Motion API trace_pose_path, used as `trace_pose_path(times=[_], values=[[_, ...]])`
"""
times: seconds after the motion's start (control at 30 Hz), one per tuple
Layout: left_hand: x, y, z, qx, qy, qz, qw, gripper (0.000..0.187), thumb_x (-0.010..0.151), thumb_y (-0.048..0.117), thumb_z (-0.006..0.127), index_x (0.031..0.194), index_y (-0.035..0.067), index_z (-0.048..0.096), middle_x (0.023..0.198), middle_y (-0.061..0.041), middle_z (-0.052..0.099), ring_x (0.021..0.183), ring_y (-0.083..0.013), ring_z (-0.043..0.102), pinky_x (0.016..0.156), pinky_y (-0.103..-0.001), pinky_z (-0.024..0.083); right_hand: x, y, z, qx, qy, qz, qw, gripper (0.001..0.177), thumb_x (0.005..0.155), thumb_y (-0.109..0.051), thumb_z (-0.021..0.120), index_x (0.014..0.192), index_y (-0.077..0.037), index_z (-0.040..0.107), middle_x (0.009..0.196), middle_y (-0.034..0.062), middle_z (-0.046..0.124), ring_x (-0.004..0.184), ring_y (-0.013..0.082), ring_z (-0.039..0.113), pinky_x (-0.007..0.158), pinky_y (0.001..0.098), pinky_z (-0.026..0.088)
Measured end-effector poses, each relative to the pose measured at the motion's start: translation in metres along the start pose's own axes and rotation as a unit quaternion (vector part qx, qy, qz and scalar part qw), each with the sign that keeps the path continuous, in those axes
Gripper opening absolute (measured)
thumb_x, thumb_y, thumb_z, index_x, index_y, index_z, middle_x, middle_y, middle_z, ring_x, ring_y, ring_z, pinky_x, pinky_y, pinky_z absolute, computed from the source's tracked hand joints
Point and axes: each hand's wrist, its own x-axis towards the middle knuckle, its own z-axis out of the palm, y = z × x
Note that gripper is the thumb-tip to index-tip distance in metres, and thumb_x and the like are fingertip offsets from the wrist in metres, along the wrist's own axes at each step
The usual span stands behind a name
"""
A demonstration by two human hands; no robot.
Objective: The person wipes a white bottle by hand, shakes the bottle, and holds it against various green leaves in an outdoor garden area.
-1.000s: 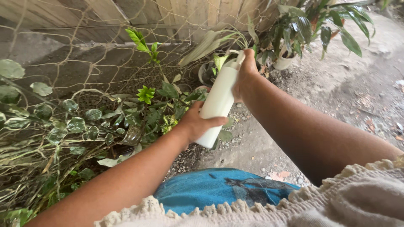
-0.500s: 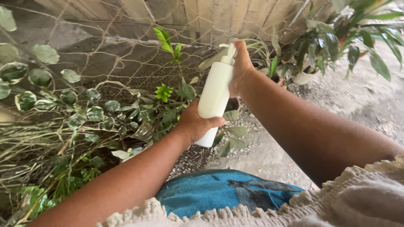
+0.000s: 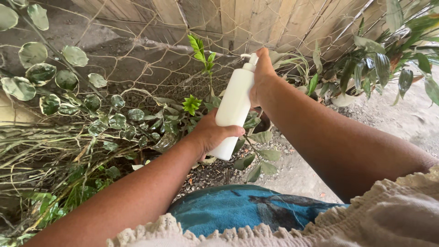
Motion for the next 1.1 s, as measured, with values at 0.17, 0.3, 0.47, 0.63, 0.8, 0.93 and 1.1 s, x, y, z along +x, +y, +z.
trace_pose_path(times=[0.17,0.3,0.47,0.63,0.8,0.93,1.1], values=[[0.005,0.004,-0.003,0.016,0.008,-0.013,1.0,0.072,0.063,0.022,0.082,0.129,0.011,0.057,0.106,-0.012,0.076,0.088,-0.0236,0.076,0.072,-0.041,0.063,-0.003,-0.006,0.003,-0.02,0.012,-0.004,1.0,0.056,0.081,-0.069,0.051,0.093,-0.016,0.067,0.091,0.0058,0.071,0.081,0.026,0.068,0.074,0.0517,0.055],[0.009,0.002,-0.005,0.01,-0.001,-0.003,1.0,0.071,0.063,0.023,0.082,0.129,0.008,0.059,0.106,-0.013,0.076,0.088,-0.0244,0.076,0.073,-0.042,0.063,-0.003,-0.006,0.005,-0.013,0.023,-0.006,1.0,0.058,0.081,-0.07,0.053,0.094,-0.015,0.068,0.092,0.0057,0.071,0.083,0.0256,0.069,0.076,0.0516,0.056],[0.011,-0.003,-0.005,0.031,0.014,-0.008,0.999,0.072,0.063,0.024,0.084,0.128,0.009,0.058,0.106,-0.012,0.076,0.088,-0.0234,0.076,0.074,-0.041,0.063,0.001,-0.002,0.003,0.005,0.03,0.0,1.0,0.054,0.082,-0.067,0.056,0.094,-0.016,0.066,0.092,0.0071,0.071,0.082,0.0282,0.07,0.074,0.0561,0.057],[0.012,-0.004,-0.006,0.021,0.003,-0.016,1.0,0.073,0.063,0.025,0.082,0.129,0.009,0.057,0.105,-0.013,0.076,0.087,-0.0244,0.076,0.073,-0.042,0.063,0.001,-0.001,0.003,-0.002,0.032,0.014,0.999,0.057,0.081,-0.07,0.054,0.094,-0.015,0.068,0.092,0.0082,0.072,0.081,0.0296,0.07,0.073,0.0585,0.056],[0.01,-0.007,-0.006,0.016,-0.007,-0.017,1.0,0.074,0.063,0.028,0.082,0.13,0.01,0.057,0.104,-0.013,0.075,0.085,-0.0243,0.075,0.071,-0.042,0.063,0.008,0.002,0.001,-0.027,-0.006,0.031,0.999,0.058,0.084,-0.071,0.05,0.095,-0.016,0.065,0.091,0.0084,0.071,0.08,0.0297,0.069,0.074,0.0583,0.056],[0.007,-0.014,-0.007,0.011,-0.028,-0.03,0.999,0.075,0.062,0.029,0.083,0.13,0.009,0.059,0.104,-0.014,0.075,0.086,-0.0253,0.075,0.07,-0.042,0.064,0.013,0.012,-0.003,-0.015,0.024,0.043,0.999,0.054,0.086,-0.068,0.048,0.096,-0.017,0.065,0.09,0.0063,0.073,0.078,0.0264,0.071,0.076,0.0552,0.058],[0.008,-0.017,-0.007,0.032,-0.045,-0.084,0.995,0.077,0.062,0.032,0.082,0.132,0.012,0.056,0.106,-0.014,0.075,0.089,-0.0246,0.075,0.071,-0.043,0.065,0.014,0.02,-0.006,-0.025,0.066,0.051,0.996,0.054,0.087,-0.065,0.049,0.101,-0.017,0.069,0.092,0.0067,0.074,0.08,0.0236,0.073,0.078,0.0534,0.059]])
